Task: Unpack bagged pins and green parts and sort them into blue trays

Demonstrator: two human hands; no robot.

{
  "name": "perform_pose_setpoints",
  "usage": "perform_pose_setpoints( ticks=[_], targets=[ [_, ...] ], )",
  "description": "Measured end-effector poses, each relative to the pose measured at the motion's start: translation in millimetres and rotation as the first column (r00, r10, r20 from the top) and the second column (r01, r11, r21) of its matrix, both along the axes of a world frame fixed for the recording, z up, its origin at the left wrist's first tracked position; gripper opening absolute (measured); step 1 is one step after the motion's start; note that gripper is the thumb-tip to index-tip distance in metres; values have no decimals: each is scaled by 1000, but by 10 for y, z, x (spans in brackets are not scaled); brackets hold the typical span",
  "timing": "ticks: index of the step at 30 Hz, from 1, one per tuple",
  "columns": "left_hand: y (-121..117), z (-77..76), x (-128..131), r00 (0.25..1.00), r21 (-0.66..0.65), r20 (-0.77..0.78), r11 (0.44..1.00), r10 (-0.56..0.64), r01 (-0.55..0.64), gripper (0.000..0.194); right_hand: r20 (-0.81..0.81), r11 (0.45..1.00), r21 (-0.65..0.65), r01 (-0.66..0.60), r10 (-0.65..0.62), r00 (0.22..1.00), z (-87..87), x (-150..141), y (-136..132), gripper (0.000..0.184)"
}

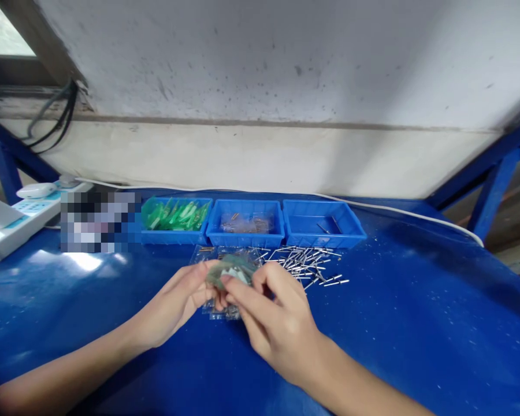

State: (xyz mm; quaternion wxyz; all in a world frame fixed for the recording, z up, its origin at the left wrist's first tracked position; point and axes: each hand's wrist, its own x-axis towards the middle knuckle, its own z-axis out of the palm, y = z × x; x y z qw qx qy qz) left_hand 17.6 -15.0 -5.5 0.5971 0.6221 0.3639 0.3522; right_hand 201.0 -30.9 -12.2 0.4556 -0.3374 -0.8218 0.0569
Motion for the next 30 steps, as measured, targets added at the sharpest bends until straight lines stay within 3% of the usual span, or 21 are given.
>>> perform_pose_setpoints(
  ticks=[2,4,5,7,8,10,14,19,21,26,30],
  targets=[
    [36,35,-31,997,34,-32,997,71,-70,30,66,998,-23,-63,65,996,-12,-17,-1,36],
    [113,110,-136,956,315,-169,932,241,-179,15,109,990,-107,-95,106,988,-23,-29,3,32],
    [167,159,-219,903,528,-201,819,379,-226,12,121,983,-152,-100,119,986,-25,-33,4,30],
    [296,261,-431,786,845,-183,503,591,-182,16,127,972,-212,-97,126,984,-24,-39,0,29],
    [363,304,-549,736,902,-171,405,655,-151,19,123,969,-228,-94,124,985,-20,-41,-4,29],
    [481,360,-772,681,931,-172,343,712,-123,18,105,964,-251,-90,120,987,-9,-46,-10,28],
    [613,331,-1024,627,933,-306,358,717,46,18,74,938,-335,-90,122,990,6,-50,23,27],
    [656,183,-1009,555,834,-535,503,636,228,26,102,923,-385,-2,45,994,-3,-17,124,25],
    [673,145,-1013,520,802,-581,551,626,233,28,148,911,-411,21,44,988,-2,-2,141,26],
    [740,130,-1137,477,793,-600,554,642,252,26,305,857,-514,12,170,937,13,25,115,48],
    [746,137,-1133,475,748,-653,599,590,286,30,408,863,-506,8,231,884,-6,38,103,58]
  ],
)
